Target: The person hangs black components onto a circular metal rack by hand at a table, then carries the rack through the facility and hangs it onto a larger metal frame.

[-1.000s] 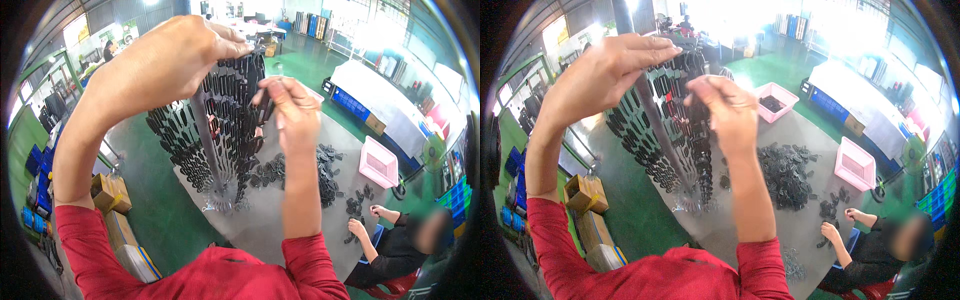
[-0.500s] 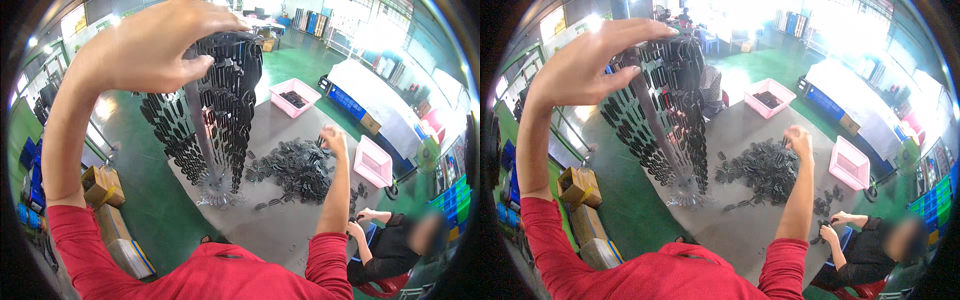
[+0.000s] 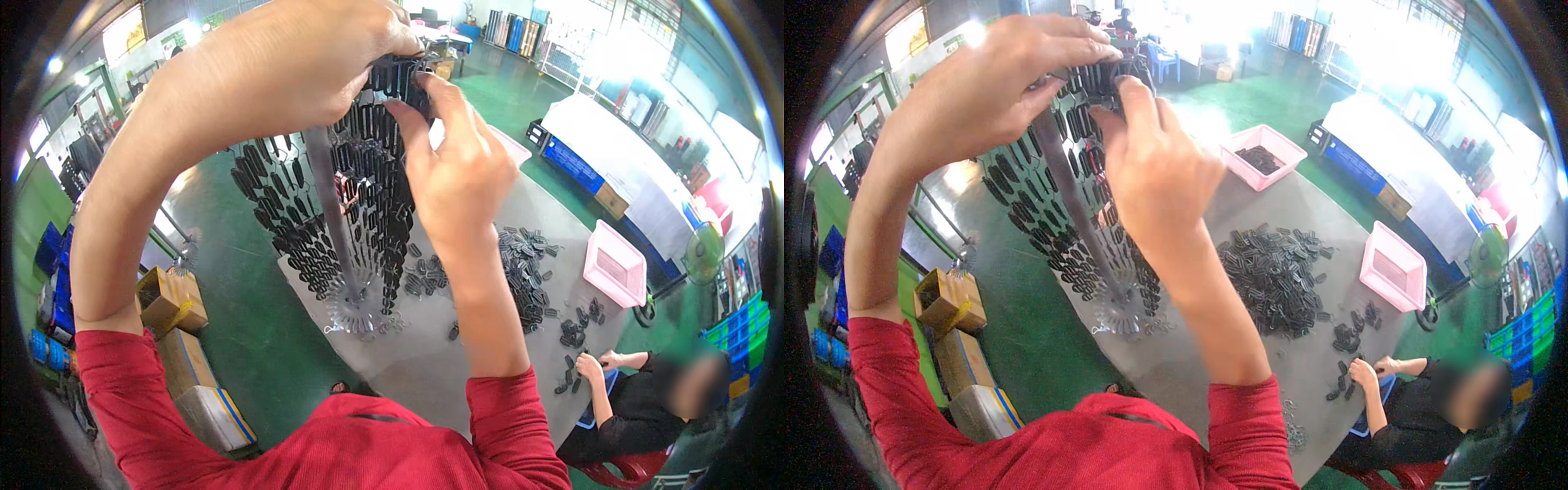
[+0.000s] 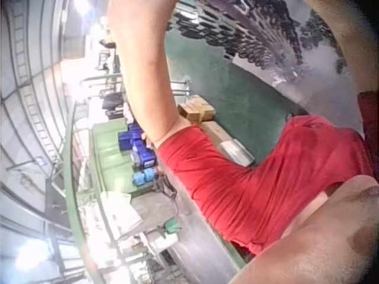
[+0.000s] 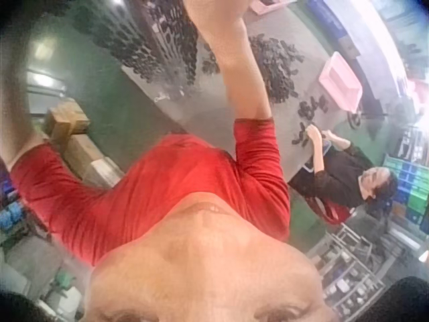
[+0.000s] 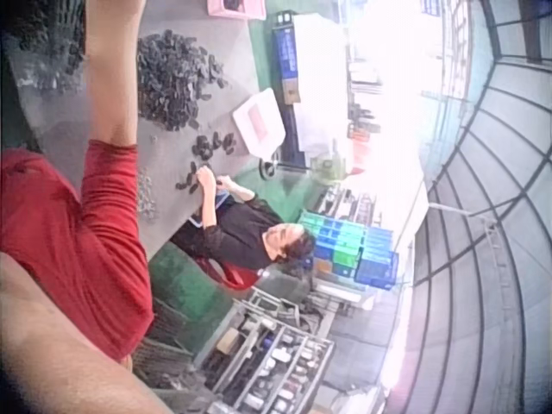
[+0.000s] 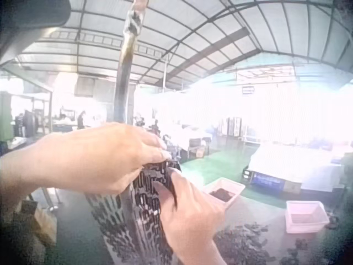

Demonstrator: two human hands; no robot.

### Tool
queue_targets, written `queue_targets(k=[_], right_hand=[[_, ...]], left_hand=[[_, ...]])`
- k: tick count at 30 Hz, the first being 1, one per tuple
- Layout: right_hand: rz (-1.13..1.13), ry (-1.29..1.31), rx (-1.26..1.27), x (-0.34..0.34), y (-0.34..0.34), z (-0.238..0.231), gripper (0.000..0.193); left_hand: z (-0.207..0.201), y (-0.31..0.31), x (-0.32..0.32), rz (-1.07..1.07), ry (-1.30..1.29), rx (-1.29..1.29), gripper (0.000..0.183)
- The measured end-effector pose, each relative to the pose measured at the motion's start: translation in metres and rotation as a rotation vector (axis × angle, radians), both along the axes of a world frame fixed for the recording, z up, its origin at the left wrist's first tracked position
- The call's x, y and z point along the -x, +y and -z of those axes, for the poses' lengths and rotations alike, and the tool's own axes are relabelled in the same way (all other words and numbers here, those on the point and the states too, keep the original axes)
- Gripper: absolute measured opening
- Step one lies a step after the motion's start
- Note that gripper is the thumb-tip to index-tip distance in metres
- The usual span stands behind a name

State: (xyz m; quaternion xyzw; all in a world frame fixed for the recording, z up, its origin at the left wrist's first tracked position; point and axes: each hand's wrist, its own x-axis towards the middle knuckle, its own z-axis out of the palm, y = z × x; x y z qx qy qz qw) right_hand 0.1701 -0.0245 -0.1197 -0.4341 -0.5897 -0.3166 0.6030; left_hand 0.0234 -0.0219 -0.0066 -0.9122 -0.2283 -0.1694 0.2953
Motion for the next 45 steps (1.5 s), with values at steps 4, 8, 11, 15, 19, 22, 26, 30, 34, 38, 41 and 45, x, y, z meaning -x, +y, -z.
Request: queue_targets(k=[4, 8, 11, 15, 19, 22, 26, 30, 34, 38, 41, 45], right_hand=[[0.066, 0.005, -0.023, 0.006, 0.013, -0.002, 0.019], [-0.929, 0.522, 0.355, -0.009, 0.009, -0.011, 0.011], [-1.147, 0.582, 0.456, -0.020, 0.014, -0.006, 0.013], [-1.141, 0.700, 0.364, -0.074, 0.007, 0.020, 0.014], [-0.501, 0.646, 0.477, -0.162, 0.018, 0.052, 0.019], [-0.273, 0.598, 0.599, -0.221, 0.023, 0.094, 0.017], [0.016, 0.469, 0.945, -0.266, 0.029, 0.167, 0.027], [0.175, 0.135, 0.763, -0.229, 0.038, 0.148, 0.033], [-0.317, 0.222, 0.210, -0.077, 0.022, 0.046, 0.026], [-0.161, 0.038, 0.030, -0.009, 0.019, 0.008, 0.019], [-0.076, 0.021, -0.023, 0.001, 0.032, 0.001, 0.016], [-0.712, 0.409, 0.172, 0.000, 0.032, -0.002, 0.014]], left_hand=[[-0.012, -0.007, -0.006, 0.026, 0.089, 0.174, 0.034], [-0.011, -0.004, 0.000, 0.013, 0.131, 0.153, 0.034], [-0.010, -0.002, 0.004, 0.102, 0.111, 0.116, 0.034], [-0.009, -0.003, 0.005, 0.100, 0.120, 0.083, 0.035], [-0.009, -0.007, 0.013, 0.065, 0.042, 0.087, 0.038], [-0.012, 0.014, 0.019, 0.134, 0.048, 0.131, 0.039], [-0.019, -0.007, 0.008, -0.055, 0.041, 0.282, 0.040], [-0.025, -0.032, 0.004, -0.151, 0.093, 0.184, 0.044], [-0.006, -0.024, 0.005, 0.003, 0.036, 0.131, 0.043], [-0.027, -0.031, -0.018, -0.157, 0.139, 0.248, 0.038], [-0.028, -0.032, -0.021, -0.187, 0.109, 0.291, 0.034], [-0.031, -0.023, -0.013, -0.148, 0.189, 0.277, 0.037]])
